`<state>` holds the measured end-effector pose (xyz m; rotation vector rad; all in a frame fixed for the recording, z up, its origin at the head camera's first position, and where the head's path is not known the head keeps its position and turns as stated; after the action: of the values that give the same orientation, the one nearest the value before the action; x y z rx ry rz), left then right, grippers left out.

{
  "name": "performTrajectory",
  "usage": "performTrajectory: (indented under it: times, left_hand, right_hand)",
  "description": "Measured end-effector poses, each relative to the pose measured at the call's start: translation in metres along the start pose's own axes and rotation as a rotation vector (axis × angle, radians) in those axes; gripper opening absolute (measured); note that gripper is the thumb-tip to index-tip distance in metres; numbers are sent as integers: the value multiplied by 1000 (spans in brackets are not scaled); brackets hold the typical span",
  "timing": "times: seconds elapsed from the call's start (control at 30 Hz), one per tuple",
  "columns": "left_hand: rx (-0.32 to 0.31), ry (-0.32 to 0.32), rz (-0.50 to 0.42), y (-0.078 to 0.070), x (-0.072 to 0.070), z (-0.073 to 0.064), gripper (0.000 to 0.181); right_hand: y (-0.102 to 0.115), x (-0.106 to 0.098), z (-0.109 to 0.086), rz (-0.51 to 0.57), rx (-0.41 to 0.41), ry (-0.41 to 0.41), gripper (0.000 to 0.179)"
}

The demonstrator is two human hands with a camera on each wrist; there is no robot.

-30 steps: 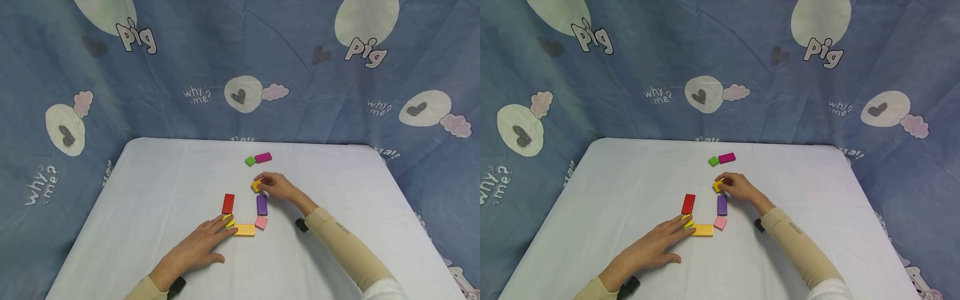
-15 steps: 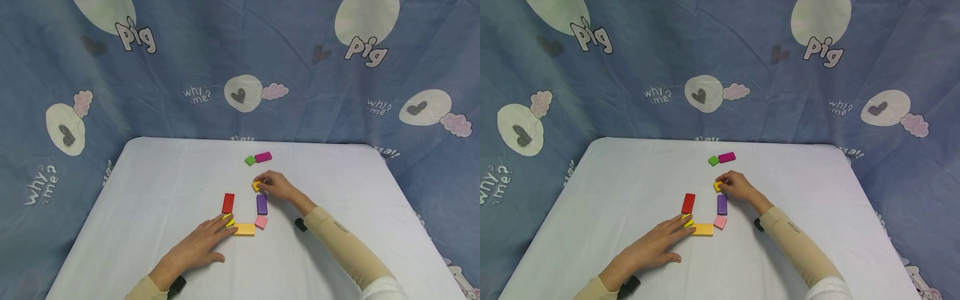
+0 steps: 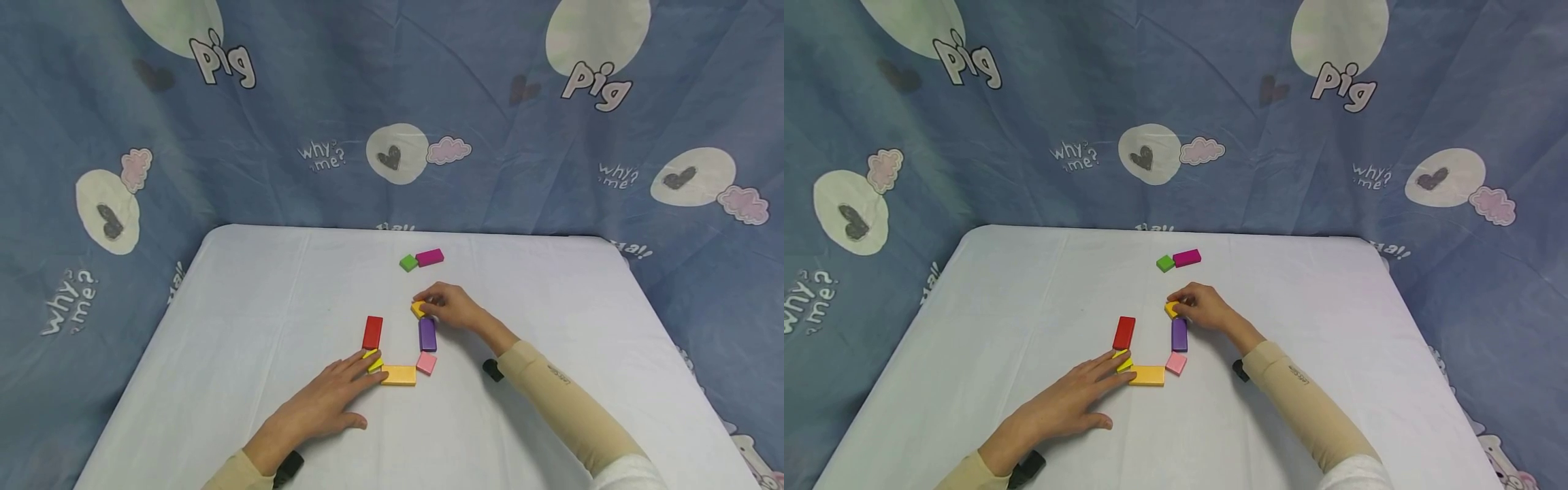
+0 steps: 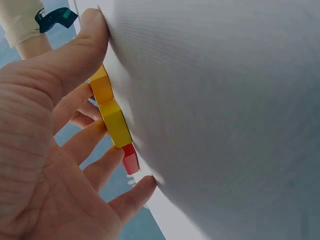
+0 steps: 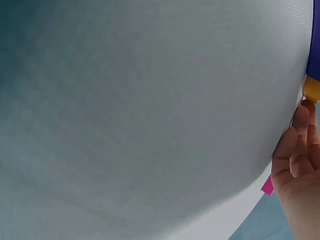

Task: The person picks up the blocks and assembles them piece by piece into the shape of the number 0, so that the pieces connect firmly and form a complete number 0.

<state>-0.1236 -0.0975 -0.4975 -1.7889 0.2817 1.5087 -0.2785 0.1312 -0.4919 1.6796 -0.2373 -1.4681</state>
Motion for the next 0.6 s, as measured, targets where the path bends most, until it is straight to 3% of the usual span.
performTrajectory:
  times: [0.47, 0.6]
  left_hand:
    - [-6, 7, -9, 1, 0, 0, 82]
    - [-1, 4, -10, 2, 0, -1, 83]
  right_hand:
    - [-4, 3, -2, 3, 45, 3, 26]
    - [-5, -3, -7, 18, 116, -65, 29]
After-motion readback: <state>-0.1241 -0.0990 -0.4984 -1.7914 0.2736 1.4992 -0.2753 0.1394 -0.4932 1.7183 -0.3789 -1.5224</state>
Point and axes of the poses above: each hand's wrist, its own z-axis towards the middle knuckle, its own x-axis out of the palm, y = z × x, the point moved 5 cm from there along z, towards the middle knuckle, and after that the axes turned 6 degrees about -y, right-handed, at the moved point
